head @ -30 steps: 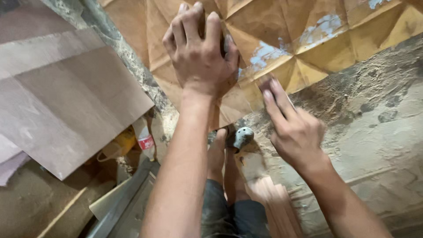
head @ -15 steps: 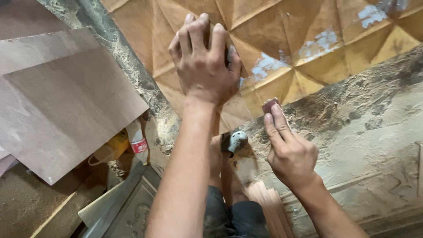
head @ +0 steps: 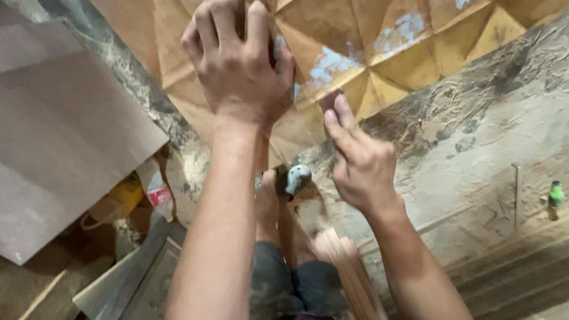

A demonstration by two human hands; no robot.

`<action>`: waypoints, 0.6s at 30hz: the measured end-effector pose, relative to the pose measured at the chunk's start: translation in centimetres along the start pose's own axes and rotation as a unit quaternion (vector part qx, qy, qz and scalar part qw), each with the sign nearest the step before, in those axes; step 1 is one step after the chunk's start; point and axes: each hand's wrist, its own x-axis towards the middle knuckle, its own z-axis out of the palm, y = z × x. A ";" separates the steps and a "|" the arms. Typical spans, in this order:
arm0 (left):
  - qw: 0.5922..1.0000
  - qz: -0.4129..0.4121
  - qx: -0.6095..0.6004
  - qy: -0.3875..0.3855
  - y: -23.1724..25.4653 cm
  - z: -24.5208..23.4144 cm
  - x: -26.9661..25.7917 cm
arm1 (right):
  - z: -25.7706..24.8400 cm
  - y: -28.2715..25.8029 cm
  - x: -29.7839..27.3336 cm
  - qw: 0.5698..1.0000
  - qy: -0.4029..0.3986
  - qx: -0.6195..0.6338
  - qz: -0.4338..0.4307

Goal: The person sands a large wooden panel with a geometric diamond pattern using a sanding block. They hold the panel steady with their left hand while moving the sanding block back and forth across the surface with their right hand.

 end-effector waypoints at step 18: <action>0.999 -0.014 -0.017 -0.032 0.6 -0.8 0.0 | 1.4 0.3 -0.5 0.995 0.052 0.090 0.002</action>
